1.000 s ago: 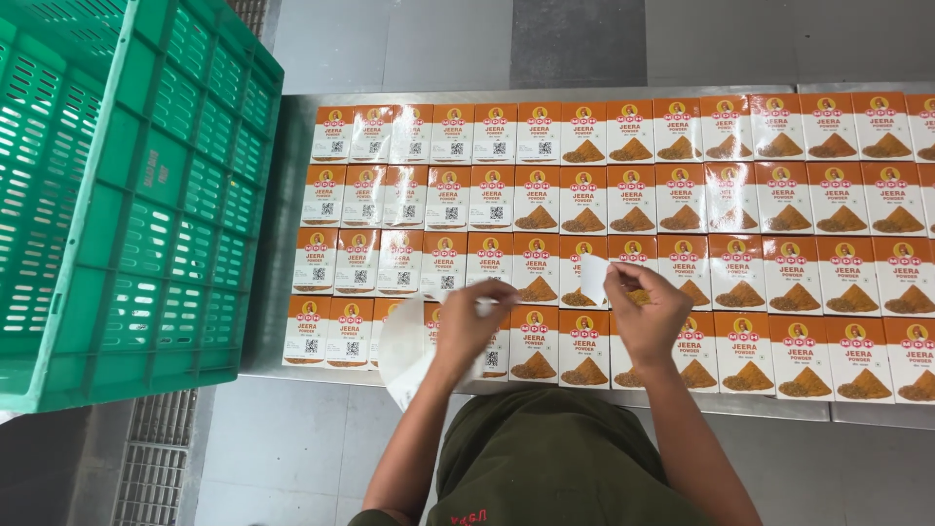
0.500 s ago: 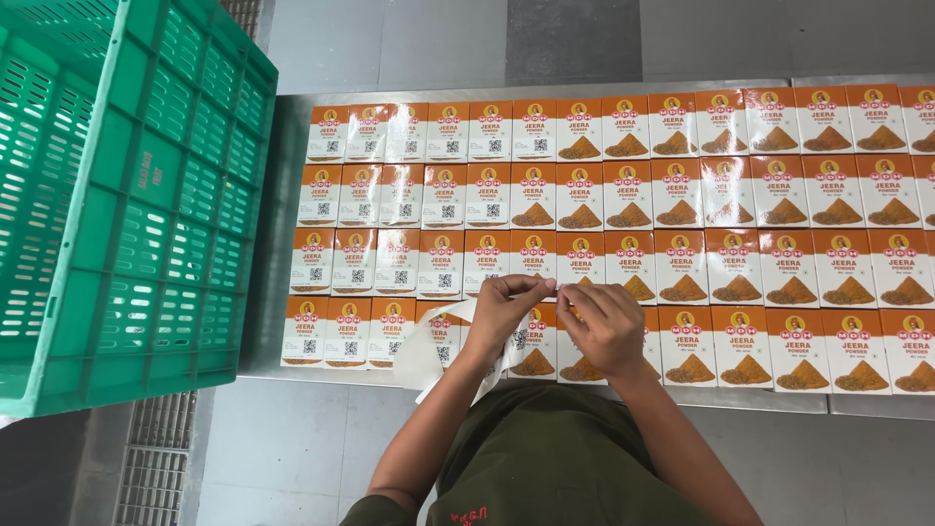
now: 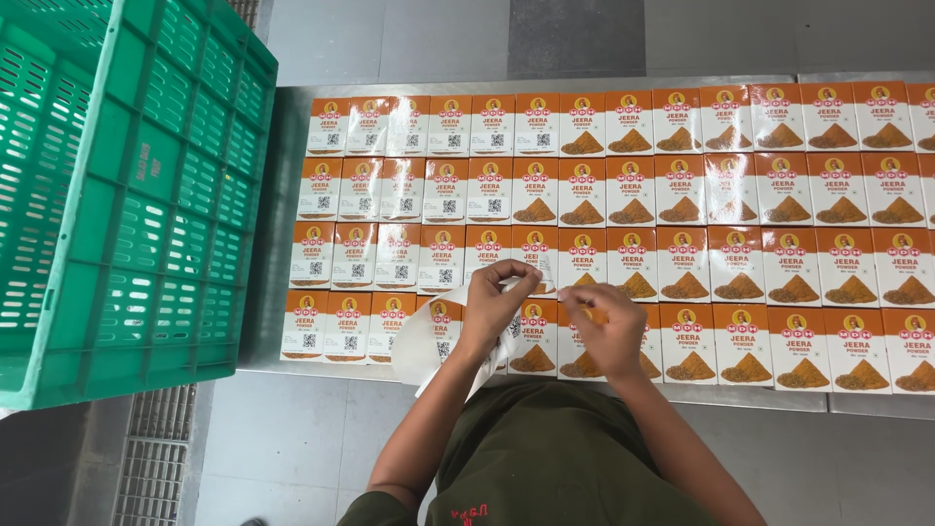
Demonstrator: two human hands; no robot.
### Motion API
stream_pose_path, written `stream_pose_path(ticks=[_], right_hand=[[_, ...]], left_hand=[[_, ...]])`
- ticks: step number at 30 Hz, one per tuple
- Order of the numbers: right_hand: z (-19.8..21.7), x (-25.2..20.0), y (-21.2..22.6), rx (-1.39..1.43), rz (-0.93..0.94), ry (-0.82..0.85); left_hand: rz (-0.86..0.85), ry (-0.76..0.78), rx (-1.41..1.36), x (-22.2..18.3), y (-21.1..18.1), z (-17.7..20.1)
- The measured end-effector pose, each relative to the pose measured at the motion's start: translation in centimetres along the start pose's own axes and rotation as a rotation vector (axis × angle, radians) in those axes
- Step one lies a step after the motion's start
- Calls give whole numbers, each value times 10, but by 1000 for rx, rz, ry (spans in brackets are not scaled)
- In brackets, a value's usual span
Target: The person applies small square QR code stickers to boxes of spice powder laid out on a table, peeling stickers one at a time from a roll and pressing them onto the center of each box.
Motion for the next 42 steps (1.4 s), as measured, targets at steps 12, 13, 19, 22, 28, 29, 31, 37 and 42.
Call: stream_pose_path(ticks=[12,13,19,22,28,29,31,37,42], right_hand=[[-14,-25,-82,1044,-1160,12],[-15,-28,-89,1044,-1161,12],[-12,-32,-108,1053,-1137,36],[-11,-20,-91,1033,-1155,21],[-15,-22,-98,1070,-1195,43],[-15,-27,-111,1071,-1172,36],[-14,-30,-121,1073,-1152,30],[-15,-21,-108,1050,-1174,8],[-18,-21,-111,1110,-1150,39]], left_hand=[[35,118,-133,3,4,-3],[36,118,-133,3,4,-3],[20,92,-72,4,5,-1],[19,100,-63,5,6,0],[31,117,-93,8,5,-1],[31,114,-90,8,5,0],[33,110,-87,8,5,1],[17,127,-106,9,5,1],[49,139,-128,10,4,-1]])
Point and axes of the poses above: each hand's wrist, its own x-axis towards the middle knuckle, its own z-axis out of the back of the hand, y = z × x, the point moved 3 cm from there along x, towards the middle knuckle, and after that the axes turned 14 degrees about x, right-handed, at the moved point
